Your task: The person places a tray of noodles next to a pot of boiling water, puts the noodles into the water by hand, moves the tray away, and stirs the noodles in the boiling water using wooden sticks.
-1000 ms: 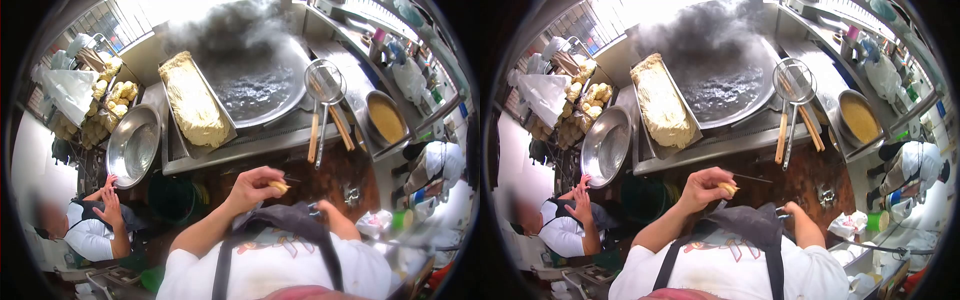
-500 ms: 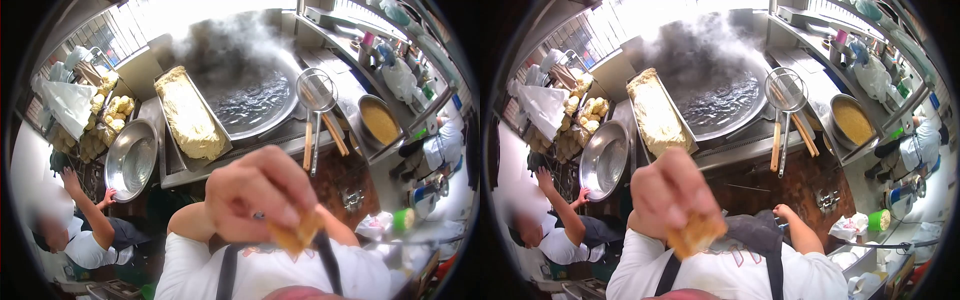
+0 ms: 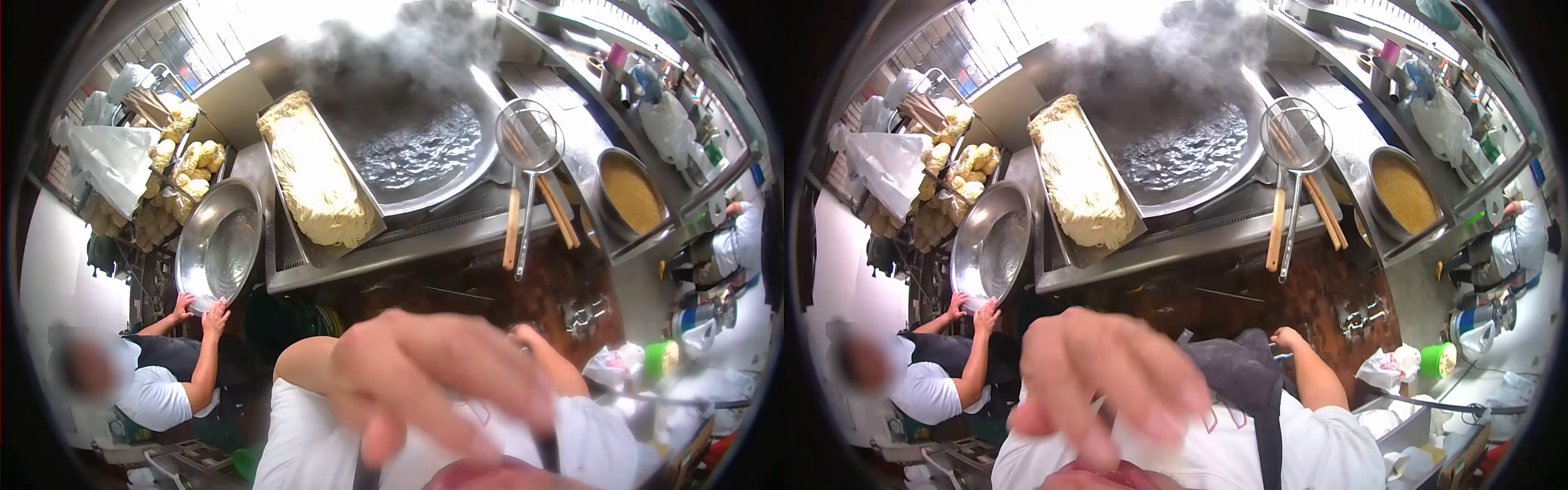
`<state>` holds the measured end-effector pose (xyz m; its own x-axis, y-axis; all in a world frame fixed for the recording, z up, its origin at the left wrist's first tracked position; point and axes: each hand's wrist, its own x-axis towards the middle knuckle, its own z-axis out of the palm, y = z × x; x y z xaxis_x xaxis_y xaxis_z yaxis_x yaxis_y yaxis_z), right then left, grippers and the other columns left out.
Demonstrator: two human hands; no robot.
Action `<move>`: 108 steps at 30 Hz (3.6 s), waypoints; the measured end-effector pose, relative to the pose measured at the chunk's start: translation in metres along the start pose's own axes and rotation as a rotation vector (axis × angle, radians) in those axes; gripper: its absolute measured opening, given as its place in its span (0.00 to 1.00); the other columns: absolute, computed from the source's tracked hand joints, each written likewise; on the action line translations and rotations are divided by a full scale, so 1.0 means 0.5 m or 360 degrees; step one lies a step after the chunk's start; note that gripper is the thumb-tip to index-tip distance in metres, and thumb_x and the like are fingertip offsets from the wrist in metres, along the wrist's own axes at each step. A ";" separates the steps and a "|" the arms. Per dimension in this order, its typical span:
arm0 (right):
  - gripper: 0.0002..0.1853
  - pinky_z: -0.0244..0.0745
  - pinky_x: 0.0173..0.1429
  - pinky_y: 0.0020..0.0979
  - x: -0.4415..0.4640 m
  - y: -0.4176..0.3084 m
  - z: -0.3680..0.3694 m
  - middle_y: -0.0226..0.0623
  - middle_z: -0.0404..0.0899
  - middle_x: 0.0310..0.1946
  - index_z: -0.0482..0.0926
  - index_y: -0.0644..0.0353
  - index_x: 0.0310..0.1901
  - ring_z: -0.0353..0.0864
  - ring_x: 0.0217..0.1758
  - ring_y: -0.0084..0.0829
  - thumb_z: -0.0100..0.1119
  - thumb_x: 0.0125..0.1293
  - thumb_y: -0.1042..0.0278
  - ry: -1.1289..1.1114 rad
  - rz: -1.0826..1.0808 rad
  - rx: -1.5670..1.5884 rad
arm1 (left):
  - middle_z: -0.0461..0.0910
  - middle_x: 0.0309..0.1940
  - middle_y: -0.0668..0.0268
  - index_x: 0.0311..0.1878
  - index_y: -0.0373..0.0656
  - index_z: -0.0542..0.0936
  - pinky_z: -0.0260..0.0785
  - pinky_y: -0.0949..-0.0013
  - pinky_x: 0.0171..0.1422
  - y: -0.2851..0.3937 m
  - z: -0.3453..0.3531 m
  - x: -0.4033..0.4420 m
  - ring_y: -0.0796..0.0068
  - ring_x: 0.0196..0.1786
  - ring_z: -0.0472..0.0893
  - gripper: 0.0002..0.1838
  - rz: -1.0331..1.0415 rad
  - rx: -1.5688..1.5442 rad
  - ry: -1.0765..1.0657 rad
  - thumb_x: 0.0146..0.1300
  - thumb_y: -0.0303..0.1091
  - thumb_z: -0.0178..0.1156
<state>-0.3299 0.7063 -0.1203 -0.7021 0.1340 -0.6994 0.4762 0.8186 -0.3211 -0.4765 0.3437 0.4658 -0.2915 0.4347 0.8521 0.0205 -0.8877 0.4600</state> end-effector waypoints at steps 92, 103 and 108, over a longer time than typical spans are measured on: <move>0.12 0.80 0.50 0.37 0.025 -0.652 -0.512 0.45 0.87 0.39 0.84 0.62 0.48 0.86 0.44 0.39 0.58 0.71 0.64 -0.0478 -0.1101 0.0177 | 0.85 0.51 0.49 0.60 0.38 0.82 0.74 0.56 0.61 -0.129 -0.113 -1.177 0.55 0.54 0.84 0.27 -0.3309 0.1048 0.1544 0.69 0.50 0.59; 0.15 0.80 0.54 0.37 0.002 -0.734 -0.432 0.44 0.87 0.42 0.81 0.62 0.55 0.87 0.47 0.40 0.55 0.69 0.71 -0.0291 -0.1009 0.0281 | 0.85 0.52 0.48 0.59 0.38 0.82 0.73 0.56 0.63 -0.060 -0.214 -1.290 0.53 0.56 0.84 0.27 -0.3174 0.1437 0.1337 0.69 0.51 0.59; 0.16 0.80 0.54 0.36 -0.042 -0.818 -0.349 0.44 0.87 0.42 0.81 0.63 0.55 0.87 0.47 0.39 0.55 0.69 0.70 -0.0221 -0.0845 0.0347 | 0.85 0.52 0.46 0.58 0.38 0.83 0.74 0.58 0.63 0.021 -0.320 -1.265 0.52 0.58 0.84 0.24 -0.2827 0.1455 0.1575 0.68 0.47 0.61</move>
<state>-0.6023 0.4662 0.1372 -0.8052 -0.3489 -0.4795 0.1870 0.6180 -0.7636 -0.4451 0.0349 -0.1082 -0.7469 0.0176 -0.6647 -0.5104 0.6255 0.5901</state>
